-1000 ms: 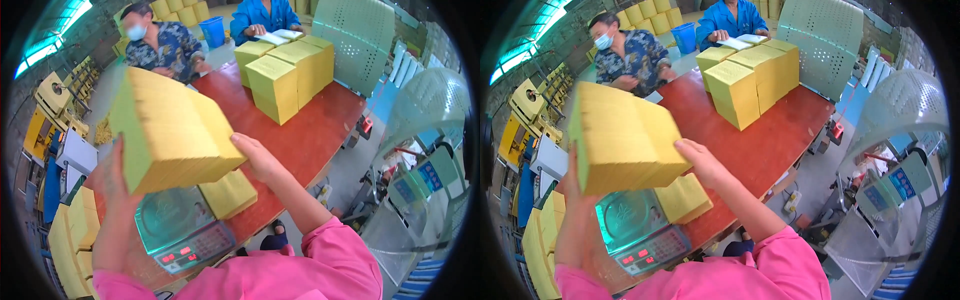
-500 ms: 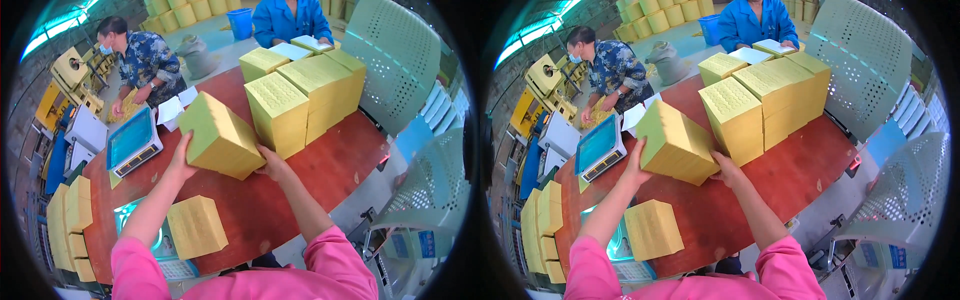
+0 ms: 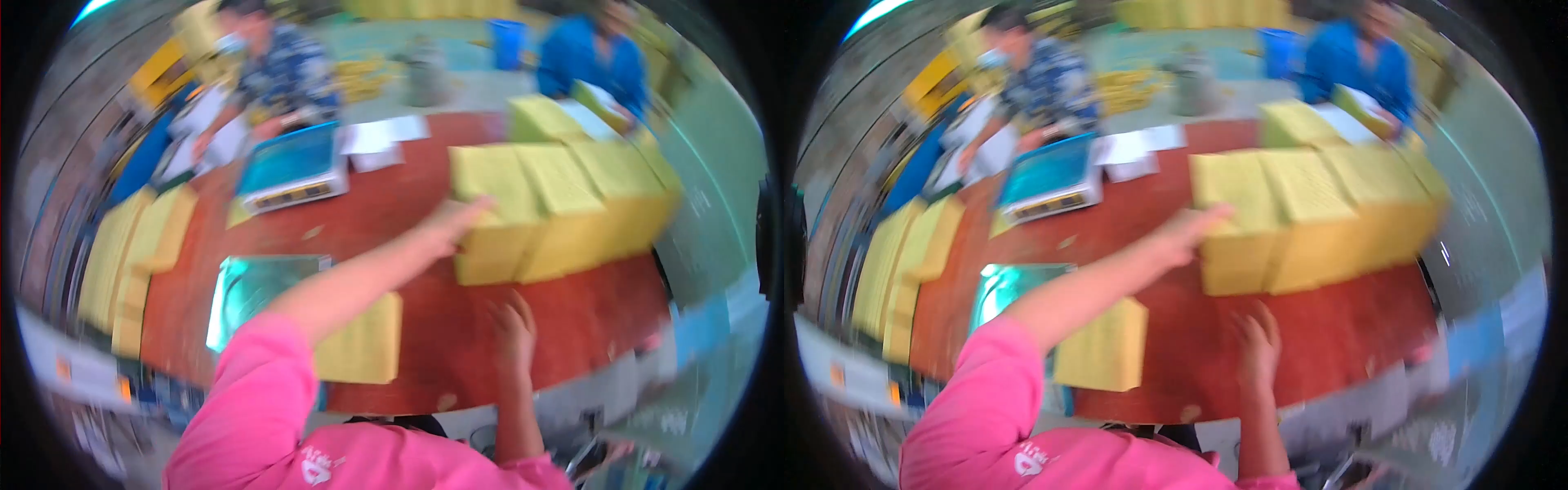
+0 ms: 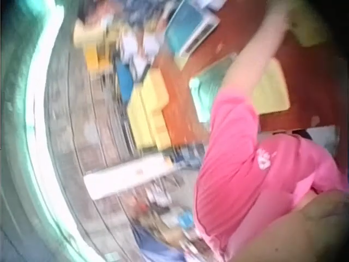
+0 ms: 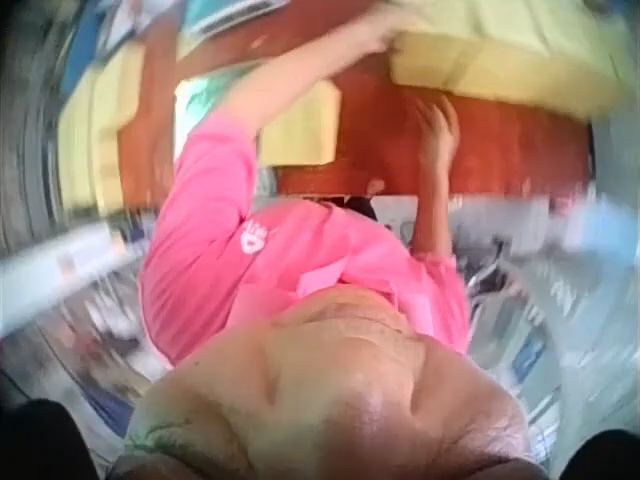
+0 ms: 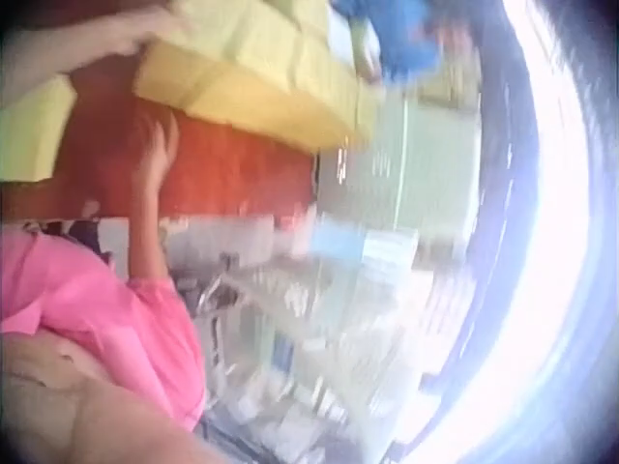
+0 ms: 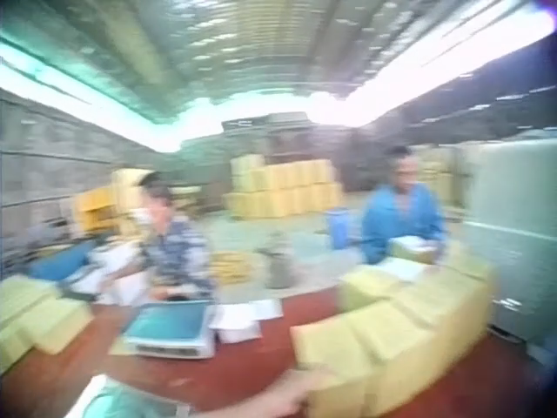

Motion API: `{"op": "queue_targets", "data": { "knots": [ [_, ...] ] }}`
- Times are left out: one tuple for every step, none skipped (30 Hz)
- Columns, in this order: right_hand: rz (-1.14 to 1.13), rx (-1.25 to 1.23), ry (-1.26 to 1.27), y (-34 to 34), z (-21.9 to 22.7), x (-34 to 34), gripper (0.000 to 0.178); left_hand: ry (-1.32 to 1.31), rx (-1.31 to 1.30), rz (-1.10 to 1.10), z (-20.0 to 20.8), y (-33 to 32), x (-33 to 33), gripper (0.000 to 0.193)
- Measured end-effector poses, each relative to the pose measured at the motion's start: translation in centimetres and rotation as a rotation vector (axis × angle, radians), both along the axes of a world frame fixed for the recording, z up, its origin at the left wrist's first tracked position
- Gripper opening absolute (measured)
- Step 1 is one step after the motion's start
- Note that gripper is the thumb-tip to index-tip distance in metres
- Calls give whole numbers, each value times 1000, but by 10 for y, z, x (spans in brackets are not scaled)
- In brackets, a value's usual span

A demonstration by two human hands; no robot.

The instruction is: The recorder is weighing stacks of yellow paper and organizing them on a table and conveyor belt in a paper mill.

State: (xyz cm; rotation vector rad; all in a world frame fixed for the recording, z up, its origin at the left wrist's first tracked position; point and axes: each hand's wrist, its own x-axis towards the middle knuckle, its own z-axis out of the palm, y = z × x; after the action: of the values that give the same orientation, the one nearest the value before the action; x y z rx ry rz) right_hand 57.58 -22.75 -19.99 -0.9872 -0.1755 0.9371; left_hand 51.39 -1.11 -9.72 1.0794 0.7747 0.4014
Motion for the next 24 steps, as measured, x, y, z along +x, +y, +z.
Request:
{"op": "queue_targets", "data": {
  "knots": [
    [-30,8,-65,-9,3,-3,45,-16,8,-31,1,-5,2,46],
    [-55,-53,-148,-13,29,-14,44,-161,70,-6,0,-12,3,51],
    [-68,20,-349,-16,29,-19,43,-210,270,23,-11,-8,6,55],
    [-118,0,-367,-21,55,-37,42,-188,422,56,8,-22,-2,70],
    [-108,-23,-364,-23,69,-50,42,-136,536,97,9,-20,-12,84],
    [-167,42,-347,-17,82,-70,37,-82,576,72,21,-20,-38,88],
    [-112,59,-351,-10,84,-84,37,-29,617,45,36,-20,-70,93],
    [26,216,-391,-9,83,-97,37,23,713,72,45,-22,-109,90],
    [159,371,-424,-6,84,-111,38,28,714,113,48,-20,-152,90],
    [128,389,-355,5,99,-148,31,44,862,152,49,-18,-200,88],
    [169,405,-356,11,104,-175,31,59,1011,188,50,-17,-252,85],
    [310,468,-424,15,107,-200,27,102,989,215,50,-19,-307,82],
    [446,528,-489,18,110,-229,23,145,965,236,51,-25,-363,78],
    [479,493,-498,20,113,-266,18,137,853,302,54,-38,-420,72],
    [606,491,-488,21,113,-300,19,449,957,340,46,-41,-484,70],
    [696,490,-450,23,108,-335,21,307,792,478,19,-40,-543,72],
    [771,479,-418,26,101,-369,25,485,786,533,13,-47,-598,71],
    [789,485,-424,27,95,-405,25,666,772,589,9,-55,-657,70],
    [922,392,-384,29,91,-442,24,693,696,648,-5,-60,-720,69],
    [1051,293,-347,31,85,-477,23,714,618,704,-17,-65,-778,67],
    [1113,280,-294,36,72,-507,22,915,596,799,-21,-67,-823,68],
    [1157,194,-224,43,65,-541,22,1124,568,894,-22,-69,-868,70],
    [1196,97,-149,48,59,-571,23,1084,541,1006,-31,-69,-918,69],
    [1195,83,-151,56,54,-598,23,1042,515,1106,-39,-70,-965,68]
  ]
}}
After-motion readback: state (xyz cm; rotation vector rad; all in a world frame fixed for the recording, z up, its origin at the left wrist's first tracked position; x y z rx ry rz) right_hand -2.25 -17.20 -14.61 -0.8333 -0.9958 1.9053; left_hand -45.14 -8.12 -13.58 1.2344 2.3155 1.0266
